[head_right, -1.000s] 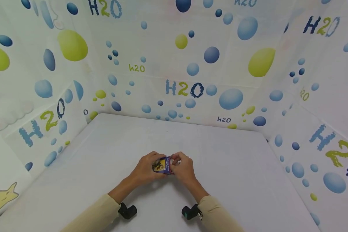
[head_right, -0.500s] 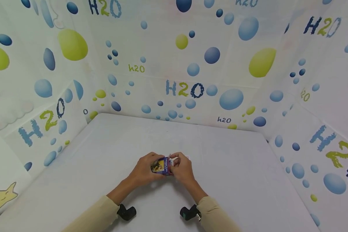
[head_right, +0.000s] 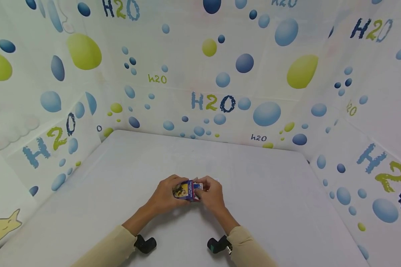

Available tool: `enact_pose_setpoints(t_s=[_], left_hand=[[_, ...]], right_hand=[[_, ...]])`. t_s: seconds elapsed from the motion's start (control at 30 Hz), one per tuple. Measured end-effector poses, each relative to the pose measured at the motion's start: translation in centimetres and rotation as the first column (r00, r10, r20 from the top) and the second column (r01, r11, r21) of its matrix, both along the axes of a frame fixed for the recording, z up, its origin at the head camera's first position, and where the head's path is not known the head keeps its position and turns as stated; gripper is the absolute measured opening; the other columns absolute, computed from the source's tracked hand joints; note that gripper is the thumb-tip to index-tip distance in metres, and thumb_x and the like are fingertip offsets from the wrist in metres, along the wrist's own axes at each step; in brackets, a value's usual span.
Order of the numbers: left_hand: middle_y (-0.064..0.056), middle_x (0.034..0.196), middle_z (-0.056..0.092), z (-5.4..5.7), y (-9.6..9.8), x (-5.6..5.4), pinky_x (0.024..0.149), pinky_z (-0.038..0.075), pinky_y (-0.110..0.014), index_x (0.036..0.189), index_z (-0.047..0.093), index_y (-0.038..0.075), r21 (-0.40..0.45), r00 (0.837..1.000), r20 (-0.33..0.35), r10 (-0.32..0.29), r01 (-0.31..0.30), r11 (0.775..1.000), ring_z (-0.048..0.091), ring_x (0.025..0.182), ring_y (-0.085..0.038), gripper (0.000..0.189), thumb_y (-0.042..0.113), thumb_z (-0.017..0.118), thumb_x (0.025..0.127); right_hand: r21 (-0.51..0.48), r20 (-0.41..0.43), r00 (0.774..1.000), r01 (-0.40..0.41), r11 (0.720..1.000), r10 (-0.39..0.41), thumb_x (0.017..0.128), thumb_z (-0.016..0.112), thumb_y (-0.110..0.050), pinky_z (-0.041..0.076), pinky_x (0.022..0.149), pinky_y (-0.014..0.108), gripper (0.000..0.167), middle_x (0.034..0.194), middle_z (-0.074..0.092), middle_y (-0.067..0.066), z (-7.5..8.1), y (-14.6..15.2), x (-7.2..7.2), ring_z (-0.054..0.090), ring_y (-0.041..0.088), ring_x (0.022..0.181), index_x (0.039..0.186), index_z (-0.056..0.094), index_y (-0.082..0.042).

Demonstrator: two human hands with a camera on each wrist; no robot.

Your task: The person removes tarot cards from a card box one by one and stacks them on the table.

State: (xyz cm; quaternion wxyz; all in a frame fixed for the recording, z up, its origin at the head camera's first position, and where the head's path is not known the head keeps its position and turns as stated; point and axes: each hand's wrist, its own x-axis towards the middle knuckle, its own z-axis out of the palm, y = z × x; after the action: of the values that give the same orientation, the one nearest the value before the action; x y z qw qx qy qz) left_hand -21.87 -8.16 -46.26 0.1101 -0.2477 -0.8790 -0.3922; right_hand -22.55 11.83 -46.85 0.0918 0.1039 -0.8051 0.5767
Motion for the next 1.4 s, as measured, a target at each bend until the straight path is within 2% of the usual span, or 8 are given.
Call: enact_pose_setpoints(t_s=[0.13,0.27,0.47,0.7,0.9,1.2,1.4], left_hand=[[-0.001,0.111,0.064,0.1,0.0,0.1,0.085,0.050,-0.033,0.130,0.067,0.009,-0.005,1.000,0.008,-0.004,0.004,1.000,0.057,0.096,-0.011,0.068,0.027,0.094,0.069],[0.000,0.110,0.064,0.1,0.0,0.1,0.084,0.050,-0.032,0.130,0.067,0.010,-0.007,1.000,0.015,-0.005,0.005,1.000,0.057,0.095,-0.010,0.068,0.027,0.094,0.069],[0.001,0.110,0.064,0.3,-0.1,0.1,0.083,0.050,-0.032,0.130,0.067,0.010,0.014,1.000,0.006,-0.009,0.009,1.000,0.056,0.094,-0.009,0.069,0.026,0.095,0.068],[0.000,0.113,0.064,0.3,-0.4,-0.1,0.084,0.050,-0.032,0.131,0.066,0.010,0.004,1.000,0.018,0.006,-0.006,1.000,0.056,0.095,-0.010,0.071,0.028,0.095,0.068],[0.000,0.114,0.064,0.4,-0.5,-0.2,0.086,0.050,-0.033,0.132,0.065,0.010,-0.006,1.000,0.023,0.020,-0.020,1.000,0.057,0.097,-0.011,0.073,0.029,0.095,0.068],[-0.007,0.118,0.065,0.4,-0.4,-0.3,0.087,0.050,-0.036,0.133,0.065,0.010,0.032,0.999,0.046,0.020,-0.022,0.999,0.057,0.098,-0.013,0.073,0.026,0.095,0.069],[-0.003,0.117,0.065,0.2,-0.6,-0.3,0.087,0.049,-0.035,0.134,0.065,0.011,0.032,0.996,0.065,0.056,-0.058,0.998,0.056,0.098,-0.012,0.073,0.027,0.095,0.069]], right_hand=[[0.004,-0.030,0.999,0.040,0.999,-0.040,0.082,0.075,0.004,0.050,0.068,0.025,0.015,0.088,0.070,0.008,-0.2,0.1,-0.1,0.061,0.016,0.078,0.091,0.074,-0.007],[-0.018,-0.052,0.996,0.067,0.998,-0.068,0.084,0.073,0.002,0.050,0.072,0.025,0.010,0.089,0.070,0.006,-0.3,0.3,-0.2,0.062,0.016,0.081,0.085,0.073,-0.008],[-0.067,-0.074,0.993,0.086,0.994,-0.091,0.084,0.072,0.003,0.048,0.067,0.024,0.012,0.085,0.070,0.010,0.0,0.7,-0.3,0.060,0.017,0.076,0.081,0.071,-0.009],[-0.055,-0.117,0.987,0.104,0.993,-0.110,0.084,0.072,0.004,0.047,0.066,0.023,0.009,0.082,0.070,0.006,0.1,1.3,-0.5,0.059,0.014,0.073,0.082,0.072,-0.005],[-0.066,-0.140,0.983,0.108,0.992,-0.116,0.084,0.071,0.006,0.047,0.064,0.022,0.010,0.083,0.071,0.013,0.1,1.6,-0.5,0.059,0.013,0.071,0.080,0.072,-0.004],[-0.116,-0.115,0.984,0.121,0.986,-0.135,0.084,0.072,0.006,0.047,0.064,0.023,0.012,0.081,0.071,0.010,0.1,2.0,-0.4,0.061,0.018,0.072,0.078,0.071,-0.004],[-0.125,-0.095,0.983,0.144,0.982,-0.156,0.083,0.071,0.009,0.048,0.066,0.021,0.010,0.085,0.072,0.014,0.1,2.1,-0.3,0.063,0.014,0.073,0.080,0.071,0.000]])
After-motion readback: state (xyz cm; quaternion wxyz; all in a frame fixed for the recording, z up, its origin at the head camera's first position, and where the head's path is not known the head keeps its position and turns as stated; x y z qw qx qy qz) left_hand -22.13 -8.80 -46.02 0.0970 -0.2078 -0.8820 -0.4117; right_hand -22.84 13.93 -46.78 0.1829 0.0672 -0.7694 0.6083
